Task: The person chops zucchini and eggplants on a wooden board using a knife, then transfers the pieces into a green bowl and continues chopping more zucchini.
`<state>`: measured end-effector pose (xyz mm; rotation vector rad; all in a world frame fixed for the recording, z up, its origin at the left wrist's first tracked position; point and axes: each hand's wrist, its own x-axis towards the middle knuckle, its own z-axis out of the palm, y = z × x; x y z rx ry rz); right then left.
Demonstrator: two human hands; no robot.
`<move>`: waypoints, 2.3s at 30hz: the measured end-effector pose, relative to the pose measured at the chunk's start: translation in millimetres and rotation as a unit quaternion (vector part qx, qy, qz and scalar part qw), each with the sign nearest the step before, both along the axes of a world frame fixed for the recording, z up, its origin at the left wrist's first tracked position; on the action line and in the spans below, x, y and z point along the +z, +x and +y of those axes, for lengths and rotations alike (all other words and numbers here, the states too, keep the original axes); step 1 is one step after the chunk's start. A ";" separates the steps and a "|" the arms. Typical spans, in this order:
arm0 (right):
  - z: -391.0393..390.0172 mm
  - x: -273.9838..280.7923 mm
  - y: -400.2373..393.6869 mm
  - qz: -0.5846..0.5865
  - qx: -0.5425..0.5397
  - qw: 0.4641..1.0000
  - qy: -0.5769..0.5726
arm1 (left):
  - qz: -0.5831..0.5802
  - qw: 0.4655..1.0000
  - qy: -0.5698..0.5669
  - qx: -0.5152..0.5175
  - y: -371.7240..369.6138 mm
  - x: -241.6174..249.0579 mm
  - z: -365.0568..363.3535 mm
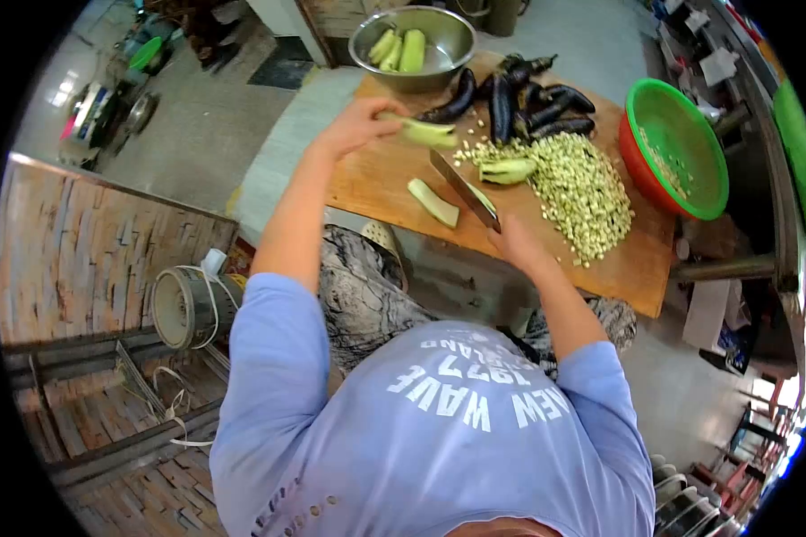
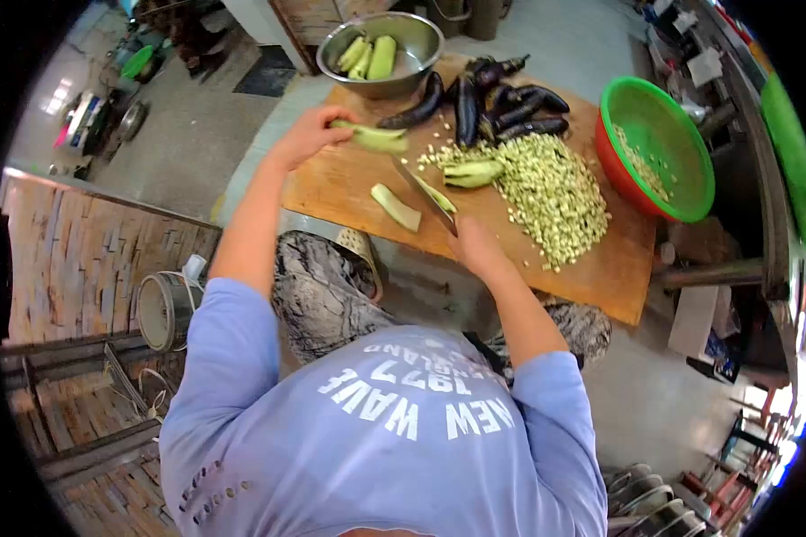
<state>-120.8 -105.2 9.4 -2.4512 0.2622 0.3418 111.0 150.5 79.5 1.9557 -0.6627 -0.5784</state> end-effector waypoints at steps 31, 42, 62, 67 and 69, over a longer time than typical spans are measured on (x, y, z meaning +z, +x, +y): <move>21.5 30.0 -0.6 -0.012 0.074 0.997 -0.020 | -0.302 0.945 -0.004 0.127 -151.5 -145.2 -36.8; 8.9 23.7 -14.4 0.020 0.062 0.998 0.007 | -0.317 0.942 -0.038 0.106 -159.4 -151.7 -42.9; 39.2 51.1 2.9 0.033 0.074 0.996 -0.043 | -0.337 0.935 -0.029 0.106 -153.9 -147.2 -43.0; 32.5 8.4 1.2 -0.018 0.018 1.000 0.013 | -0.339 0.934 -0.035 0.110 -157.5 -147.4 -41.9; 30.2 11.6 0.3 -0.017 0.007 1.000 0.011 | -0.350 0.928 -0.035 0.122 -157.9 -149.6 -42.8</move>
